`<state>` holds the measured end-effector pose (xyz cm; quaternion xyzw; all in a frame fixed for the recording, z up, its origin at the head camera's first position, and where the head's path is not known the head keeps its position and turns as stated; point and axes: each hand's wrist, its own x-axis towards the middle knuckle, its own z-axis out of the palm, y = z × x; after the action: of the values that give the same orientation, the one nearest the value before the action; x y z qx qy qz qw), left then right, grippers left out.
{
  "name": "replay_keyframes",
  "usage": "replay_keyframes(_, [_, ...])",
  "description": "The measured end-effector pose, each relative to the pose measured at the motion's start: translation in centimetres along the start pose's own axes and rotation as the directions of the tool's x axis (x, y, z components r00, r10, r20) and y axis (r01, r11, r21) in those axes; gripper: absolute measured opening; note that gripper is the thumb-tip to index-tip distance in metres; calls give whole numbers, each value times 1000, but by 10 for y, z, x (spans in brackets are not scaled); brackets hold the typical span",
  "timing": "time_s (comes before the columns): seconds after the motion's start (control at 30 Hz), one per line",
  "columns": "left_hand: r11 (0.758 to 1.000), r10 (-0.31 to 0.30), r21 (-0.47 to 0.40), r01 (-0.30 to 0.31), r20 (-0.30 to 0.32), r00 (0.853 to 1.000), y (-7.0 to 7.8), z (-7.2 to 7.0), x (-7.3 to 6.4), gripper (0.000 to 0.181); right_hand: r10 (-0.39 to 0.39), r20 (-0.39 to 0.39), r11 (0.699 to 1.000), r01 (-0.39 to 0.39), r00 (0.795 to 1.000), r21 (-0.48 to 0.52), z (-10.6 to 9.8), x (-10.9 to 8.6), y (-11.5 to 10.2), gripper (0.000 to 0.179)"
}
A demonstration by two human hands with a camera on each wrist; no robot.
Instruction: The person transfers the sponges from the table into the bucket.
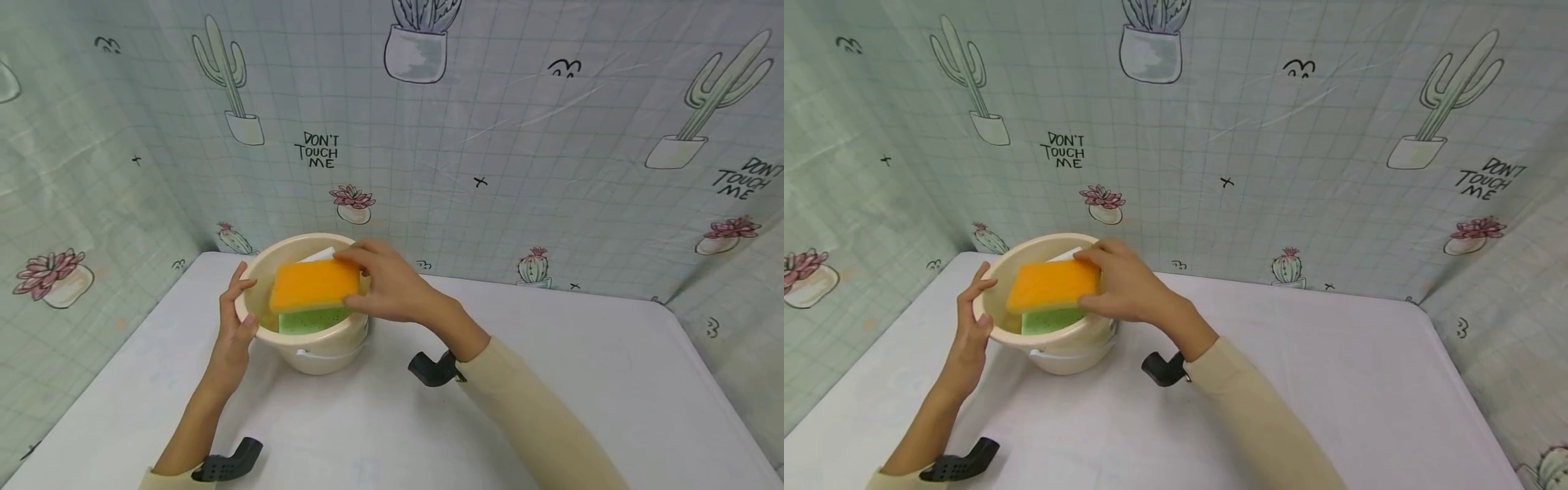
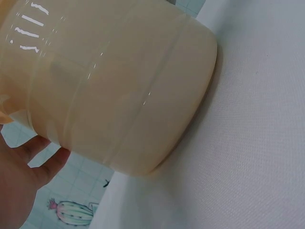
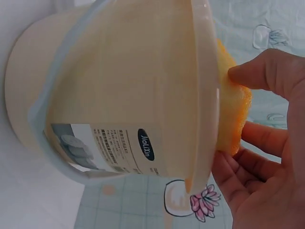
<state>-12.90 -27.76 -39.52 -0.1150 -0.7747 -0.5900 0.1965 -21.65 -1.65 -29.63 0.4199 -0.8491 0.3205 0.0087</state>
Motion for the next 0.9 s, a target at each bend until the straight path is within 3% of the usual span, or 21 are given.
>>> replay_keyframes(0.53, [997,-11,72,11,-2,1000,5,3,0,52,55,127,992,-40,990,-122,14,21,-5,57])
replay_keyframes(0.73, [998,-4,66,3,2,1000,5,3,2,53,68,141,985,-44,988,-164,15,23,-8,53])
replay_keyframes(0.9, [998,-4,60,4,3,1000,5,5,4,52,82,139,988,-62,987,-143,14,22,-5,48])
